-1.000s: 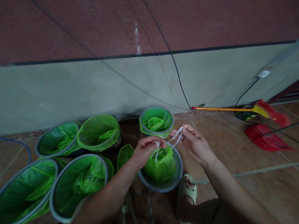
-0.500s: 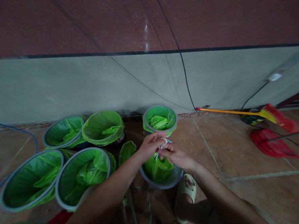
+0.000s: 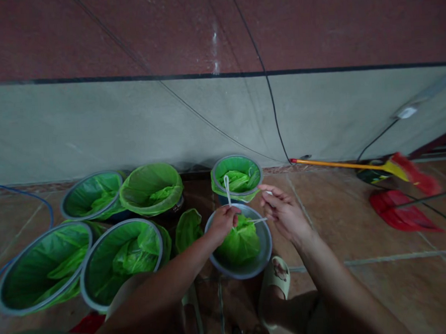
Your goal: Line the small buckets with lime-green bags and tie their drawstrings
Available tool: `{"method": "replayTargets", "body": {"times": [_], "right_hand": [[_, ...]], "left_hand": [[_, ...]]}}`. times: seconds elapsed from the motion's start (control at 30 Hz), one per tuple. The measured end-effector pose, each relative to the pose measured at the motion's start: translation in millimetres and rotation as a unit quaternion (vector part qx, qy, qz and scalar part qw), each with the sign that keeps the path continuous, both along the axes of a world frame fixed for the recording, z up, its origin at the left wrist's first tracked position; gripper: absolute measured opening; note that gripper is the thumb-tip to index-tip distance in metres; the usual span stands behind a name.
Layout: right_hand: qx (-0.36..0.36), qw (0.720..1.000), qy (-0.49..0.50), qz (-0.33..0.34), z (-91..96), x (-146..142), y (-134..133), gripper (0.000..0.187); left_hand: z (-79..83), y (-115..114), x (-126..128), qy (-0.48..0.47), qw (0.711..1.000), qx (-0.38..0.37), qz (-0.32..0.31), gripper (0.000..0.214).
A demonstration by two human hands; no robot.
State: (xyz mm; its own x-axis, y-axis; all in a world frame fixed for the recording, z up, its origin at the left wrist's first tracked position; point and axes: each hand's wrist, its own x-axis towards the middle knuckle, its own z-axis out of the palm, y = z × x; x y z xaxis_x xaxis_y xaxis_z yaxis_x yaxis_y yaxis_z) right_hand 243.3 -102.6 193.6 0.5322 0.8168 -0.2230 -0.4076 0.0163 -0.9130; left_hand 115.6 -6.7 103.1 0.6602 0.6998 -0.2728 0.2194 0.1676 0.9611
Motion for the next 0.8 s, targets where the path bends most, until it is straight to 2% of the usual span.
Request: {"method": "replayTargets", "body": {"times": [0.07,0.1,0.17,0.27,0.33,0.4,0.5,0.57,0.63,0.73,0.8], "right_hand": [[0.018,0.999,0.018,0.024,4.8,-0.2,-1.8,0.035],[0.029,0.998,0.030,0.047,6.9,-2.2,-2.2,0.032],[0.055,0.993,0.051,0.093,10.6,-8.4,-2.1,0.028],[0.087,0.987,0.057,0.119,14.9,-16.1,-0.1,0.026],[0.090,0.988,0.049,0.114,16.2,-17.1,1.7,0.026],[0.084,0.991,0.033,0.101,15.1,-15.1,3.2,0.030],[0.060,0.995,-0.031,0.070,6.7,-8.8,4.2,0.043],[0.005,0.990,-0.127,0.058,-3.9,-4.2,3.2,0.050],[-0.081,0.959,-0.259,0.086,-16.7,-0.7,0.4,0.048],[-0.205,0.861,-0.432,0.175,-32.9,0.9,-5.4,0.041],[-0.261,0.799,-0.495,0.219,-38.9,0.4,-8.2,0.036]], "left_hand": [[0.5,2.4,1.3,0.014,1.000,0.005,0.007,0.030],[2.0,2.3,1.6,0.016,0.999,0.025,-0.018,0.029],[7.2,-1.2,1.4,0.019,0.990,0.096,-0.106,0.026],[17.3,-11.9,-0.4,0.039,0.943,0.220,-0.245,0.018],[22.6,-18.6,-2.0,0.067,0.913,0.274,-0.296,0.013],[24.8,-22.0,-3.1,0.091,0.901,0.290,-0.309,0.018],[22.6,-19.6,-4.1,0.101,0.920,0.262,-0.273,0.032],[19.3,-14.6,-4.5,0.094,0.934,0.240,-0.249,0.036],[15.8,-8.9,-5.2,0.080,0.943,0.218,-0.240,0.037],[9.8,-2.2,-5.7,0.052,0.958,0.168,-0.225,0.041],[5.5,0.1,-5.5,0.046,0.971,0.124,-0.199,0.044]]}}
